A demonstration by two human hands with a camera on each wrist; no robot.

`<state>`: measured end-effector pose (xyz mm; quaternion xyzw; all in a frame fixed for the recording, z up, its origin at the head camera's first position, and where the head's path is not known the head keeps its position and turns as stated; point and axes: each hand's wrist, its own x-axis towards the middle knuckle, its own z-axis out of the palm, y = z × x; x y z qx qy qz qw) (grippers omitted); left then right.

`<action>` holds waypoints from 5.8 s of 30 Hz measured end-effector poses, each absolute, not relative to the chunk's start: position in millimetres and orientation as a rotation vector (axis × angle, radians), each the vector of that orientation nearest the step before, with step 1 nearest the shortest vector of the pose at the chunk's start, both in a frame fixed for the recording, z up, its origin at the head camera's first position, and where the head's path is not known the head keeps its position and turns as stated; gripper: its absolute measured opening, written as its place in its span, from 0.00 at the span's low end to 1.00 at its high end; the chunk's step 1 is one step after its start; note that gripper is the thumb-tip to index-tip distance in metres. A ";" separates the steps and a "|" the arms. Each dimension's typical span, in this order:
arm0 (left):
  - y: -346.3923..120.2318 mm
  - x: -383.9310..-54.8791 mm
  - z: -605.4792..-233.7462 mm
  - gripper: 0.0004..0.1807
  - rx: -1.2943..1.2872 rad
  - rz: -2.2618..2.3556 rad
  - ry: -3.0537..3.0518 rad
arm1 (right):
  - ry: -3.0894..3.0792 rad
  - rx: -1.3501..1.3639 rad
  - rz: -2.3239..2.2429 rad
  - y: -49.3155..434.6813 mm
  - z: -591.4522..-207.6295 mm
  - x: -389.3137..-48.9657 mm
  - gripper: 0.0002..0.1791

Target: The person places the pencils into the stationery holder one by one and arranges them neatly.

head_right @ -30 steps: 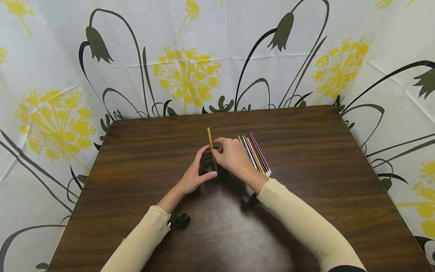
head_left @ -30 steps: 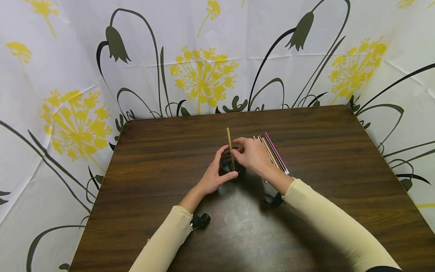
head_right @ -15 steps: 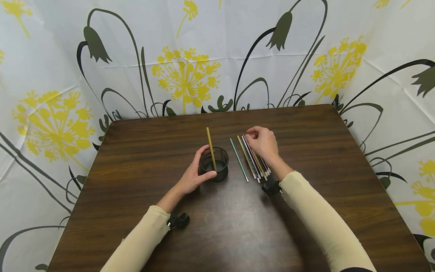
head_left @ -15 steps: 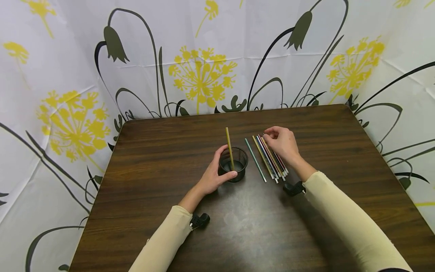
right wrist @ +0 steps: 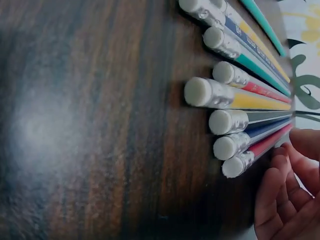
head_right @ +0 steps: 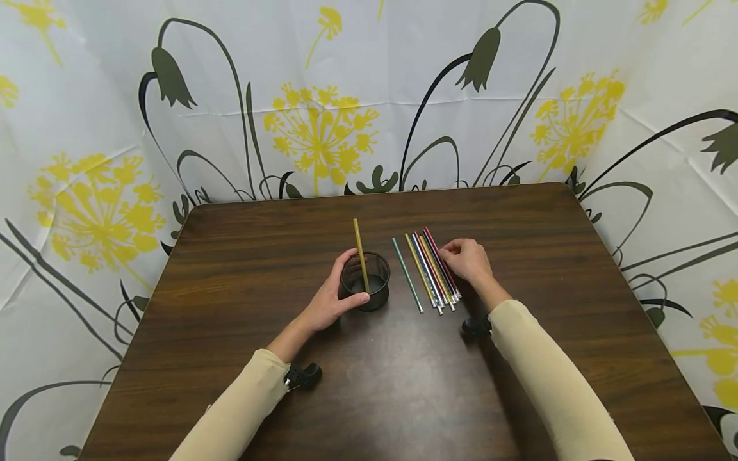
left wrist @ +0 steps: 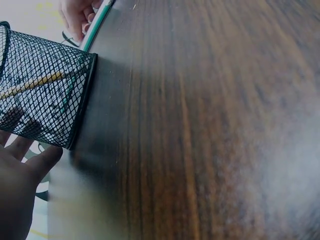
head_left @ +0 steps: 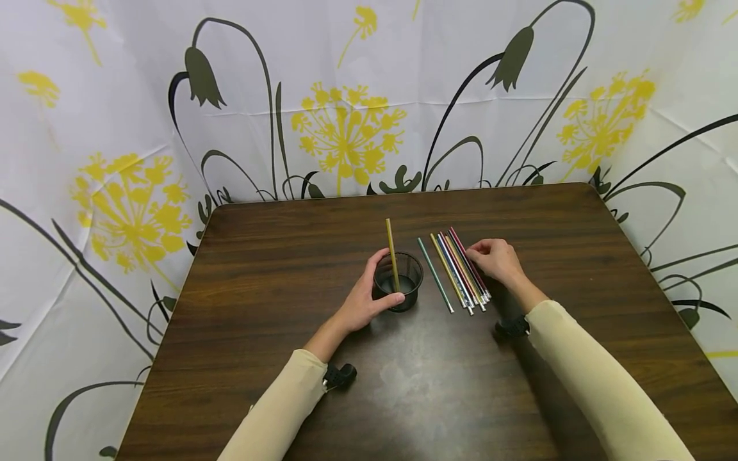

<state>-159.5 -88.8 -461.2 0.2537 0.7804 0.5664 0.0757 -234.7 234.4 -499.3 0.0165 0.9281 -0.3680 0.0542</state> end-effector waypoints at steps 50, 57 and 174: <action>-88.3 -160.2 -462.1 0.46 0.739 1.703 2.346 | 2.981 0.052 -0.819 224.9 -461.6 -236.5 0.12; -87.3 -160.8 -461.4 0.47 0.738 1.695 2.347 | 3.034 0.010 -1.003 214.3 -432.6 -234.1 0.14; -84.5 -164.6 -465.5 0.46 0.787 1.784 2.239 | 3.079 -0.442 -0.902 92.7 -426.3 -201.0 0.10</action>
